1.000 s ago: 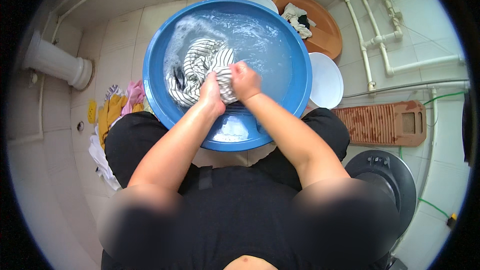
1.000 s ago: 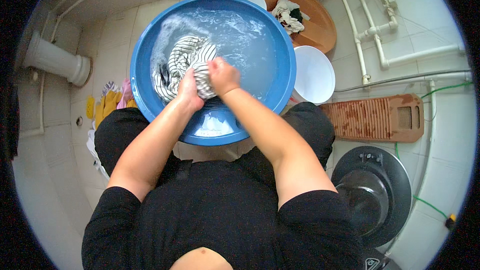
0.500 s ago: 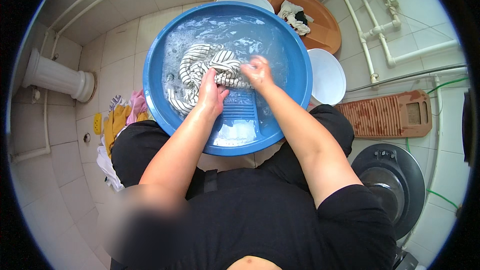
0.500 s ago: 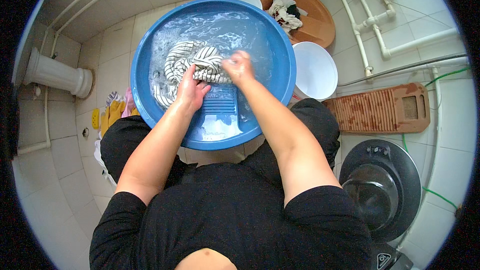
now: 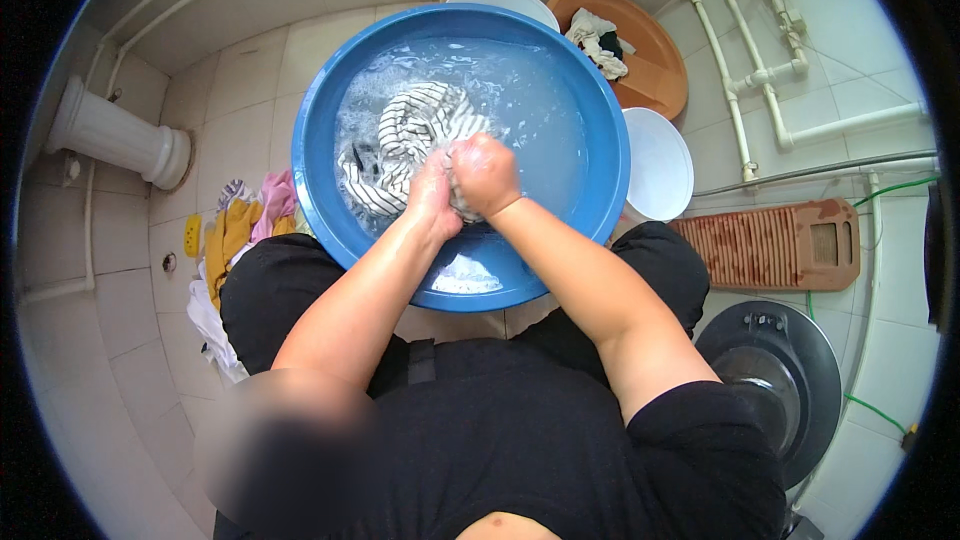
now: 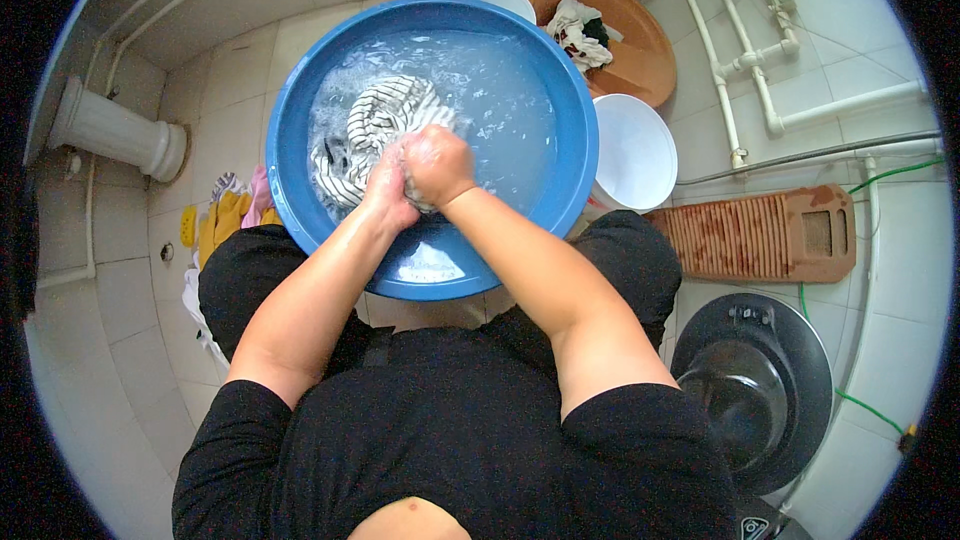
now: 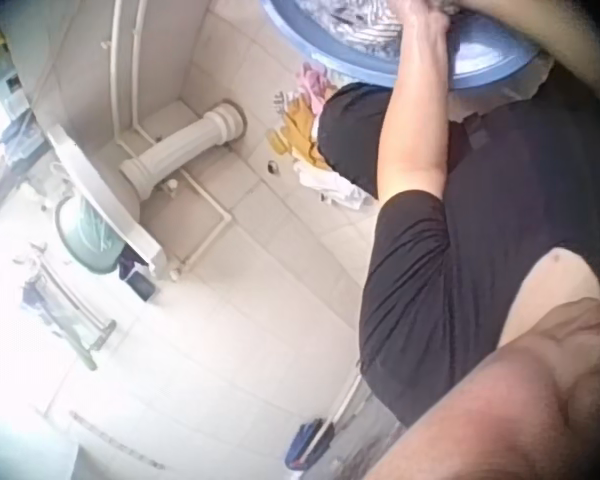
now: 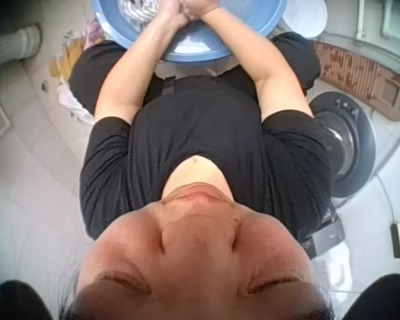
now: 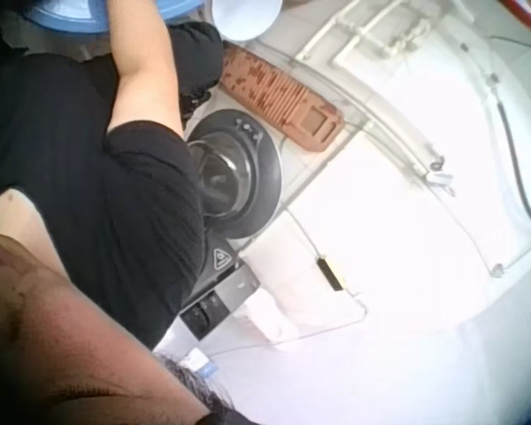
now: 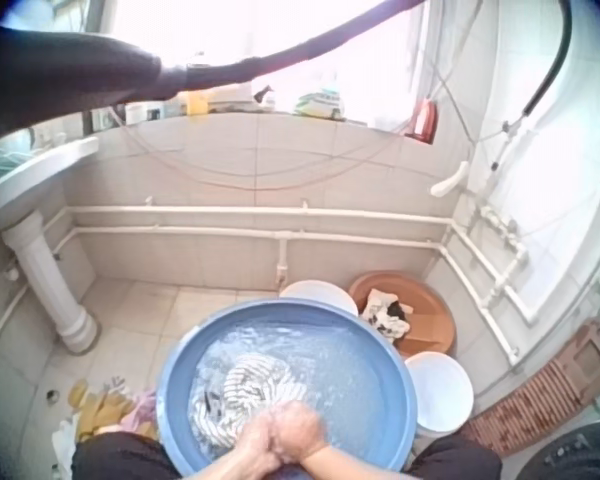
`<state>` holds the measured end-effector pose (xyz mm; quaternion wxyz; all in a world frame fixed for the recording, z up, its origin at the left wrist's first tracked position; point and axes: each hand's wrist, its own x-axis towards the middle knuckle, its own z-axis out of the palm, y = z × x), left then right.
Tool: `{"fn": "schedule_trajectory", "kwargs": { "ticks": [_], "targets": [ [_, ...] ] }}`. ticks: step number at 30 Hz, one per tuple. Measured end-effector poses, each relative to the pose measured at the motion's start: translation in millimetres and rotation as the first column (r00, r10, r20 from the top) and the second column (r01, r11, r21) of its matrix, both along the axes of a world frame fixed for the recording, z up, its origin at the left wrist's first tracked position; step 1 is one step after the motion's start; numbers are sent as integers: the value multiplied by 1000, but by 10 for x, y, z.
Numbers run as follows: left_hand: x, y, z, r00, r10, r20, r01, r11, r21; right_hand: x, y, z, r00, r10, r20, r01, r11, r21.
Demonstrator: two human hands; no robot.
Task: The person hand washes a white t-shirt with a graphic print in a blue basin filled with soapy water, scrubbing it against a built-in washboard. They then wring out the shirt and place it aside. Next, they pick up a striped shirt and begin washing it in the same manner.
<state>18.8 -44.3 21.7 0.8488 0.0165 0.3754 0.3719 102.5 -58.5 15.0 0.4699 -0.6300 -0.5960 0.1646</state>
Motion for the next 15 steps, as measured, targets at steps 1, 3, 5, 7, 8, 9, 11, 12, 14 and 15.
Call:
{"fn": "schedule_trajectory", "kwargs": {
  "ticks": [1,3,5,7,8,9,11,12,14,15],
  "targets": [
    [-30,0,-34,1000,-7,-20,6,1000,-19,-13,2,18,1000,-17,-10,16,999,-41],
    [-97,-38,-41,999,-35,-26,34,999,-33,-39,-53,118,997,-69,-24,65,989,-132],
    [-175,-40,-323,992,-33,118,5,973,230,-134,-147,205,999,42,-15,-41,999,32],
    [-257,-33,-594,877,-78,474,-254,762,596,-140,-140,232,996,83,18,-83,996,-12],
    [-282,1,-609,934,-57,353,-130,865,484,-149,-122,228,994,107,30,-106,994,-33],
    [-248,23,-386,966,-70,249,-15,946,323,-128,-104,193,992,117,43,-115,992,-55],
    [-110,-29,110,886,-84,-457,189,964,189,26,-30,194,998,37,41,-31,989,-143],
    [-121,8,-18,858,-193,-477,293,945,144,200,70,88,997,-75,7,74,976,-204],
    [-41,-80,270,784,-183,-593,513,729,454,621,200,-44,953,-285,98,302,893,-334],
    [-68,-67,273,661,-162,-733,684,532,499,780,233,-22,910,-357,212,413,829,-376]
  ]
}}
